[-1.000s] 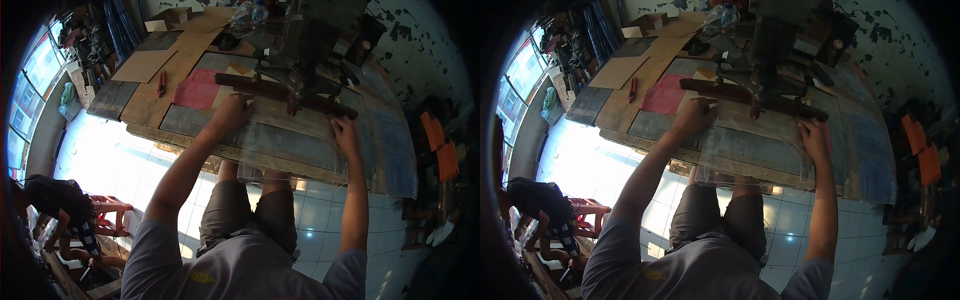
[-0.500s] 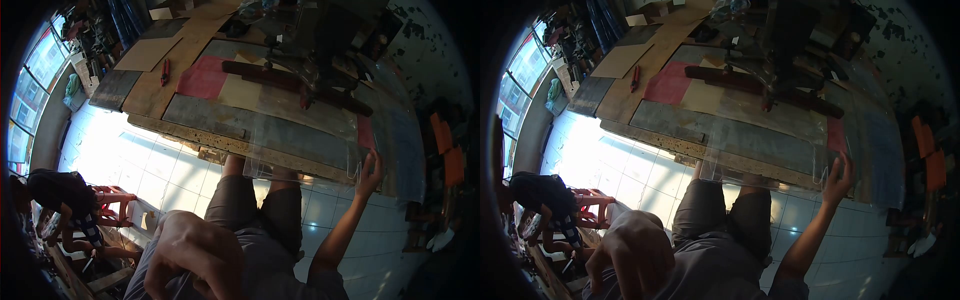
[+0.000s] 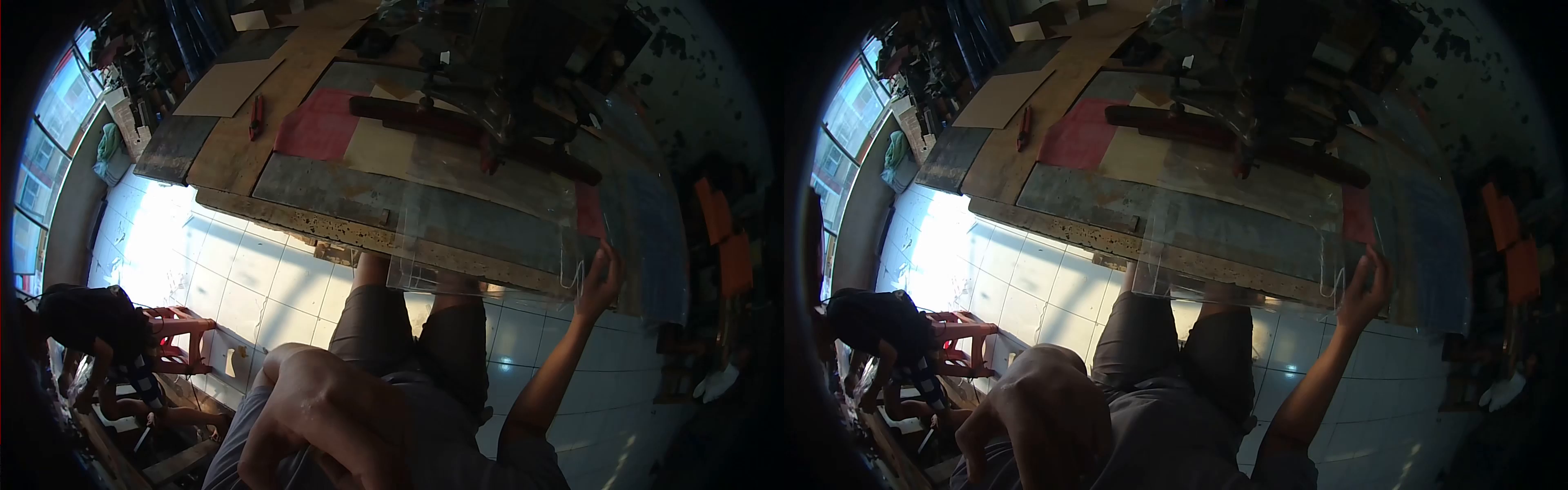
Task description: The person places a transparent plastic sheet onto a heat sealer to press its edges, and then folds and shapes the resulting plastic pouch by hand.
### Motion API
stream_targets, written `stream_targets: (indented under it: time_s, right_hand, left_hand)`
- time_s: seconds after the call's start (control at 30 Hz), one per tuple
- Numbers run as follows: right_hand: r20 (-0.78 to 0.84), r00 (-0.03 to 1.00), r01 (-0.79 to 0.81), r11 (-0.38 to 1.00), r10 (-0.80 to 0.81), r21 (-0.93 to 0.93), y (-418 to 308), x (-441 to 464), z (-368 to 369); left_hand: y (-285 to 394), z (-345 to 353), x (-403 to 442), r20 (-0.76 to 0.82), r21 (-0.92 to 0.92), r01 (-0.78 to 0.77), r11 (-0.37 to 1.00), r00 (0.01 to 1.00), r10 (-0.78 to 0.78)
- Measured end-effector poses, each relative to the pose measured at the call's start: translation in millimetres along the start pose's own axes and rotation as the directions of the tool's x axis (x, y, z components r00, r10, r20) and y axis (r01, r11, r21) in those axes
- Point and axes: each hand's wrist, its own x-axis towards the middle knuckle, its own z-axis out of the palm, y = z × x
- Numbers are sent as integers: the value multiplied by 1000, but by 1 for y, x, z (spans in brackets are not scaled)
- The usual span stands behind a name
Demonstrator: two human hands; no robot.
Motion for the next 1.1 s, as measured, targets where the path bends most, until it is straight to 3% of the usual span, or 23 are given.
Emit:
stream_targets:
  time_s: [0.07, 0.13, 0.2, 0.27, 0.4, 0.67, 0.87, 0.97, 1.07, 1.1]
  right_hand:
    - [-3, 1000, -14, 1000, 14, -3, -3, 0, -1]
    - [-5, 1000, -16, 1000, 16, -4, -4, 0, 0]
    - [-8, 1000, -7, 1000, 7, -8, 0, 0, 0]
    - [-4, 1000, -20, 1000, 20, 2, 0, 0, -1]
    - [-12, 1000, -21, 1000, 21, -16, -1, 0, 0]
    - [-20, 1000, -15, 1000, 15, -22, 4, -1, 0]
    - [-21, 1000, -13, 1000, 13, -21, 1, -1, 0]
    - [-22, 1000, -21, 1000, 21, -20, 3, -1, 1]
    - [-20, 1000, -20, 1000, 20, 2, 7, -2, 1]
    - [-21, 1000, -16, 1000, 17, 11, 8, -2, 2]
  left_hand:
    - [3, -9, 5, 55, 19, 47, 999, 997, -48]
    - [-10, 8, -12, -133, -6, -48, 999, 990, 47]
    - [-13, 14, -21, -194, -19, -56, 998, 980, 52]
    - [2, 3, -1, -128, -28, 28, 999, 991, -32]
    - [1, 0, -3, -173, 27, -7, 1000, 985, 11]
    - [0, -2, -3, -110, 77, -37, 996, 993, 46]
    - [3, -5, -5, -62, -9, 47, 999, 997, -47]
    - [1, 0, -5, -143, -24, 25, 999, 989, -28]
    - [0, -14, 1, 21, 23, 27, 999, 999, -27]
    - [0, -15, -5, 2, 88, 5, 996, 1000, -6]
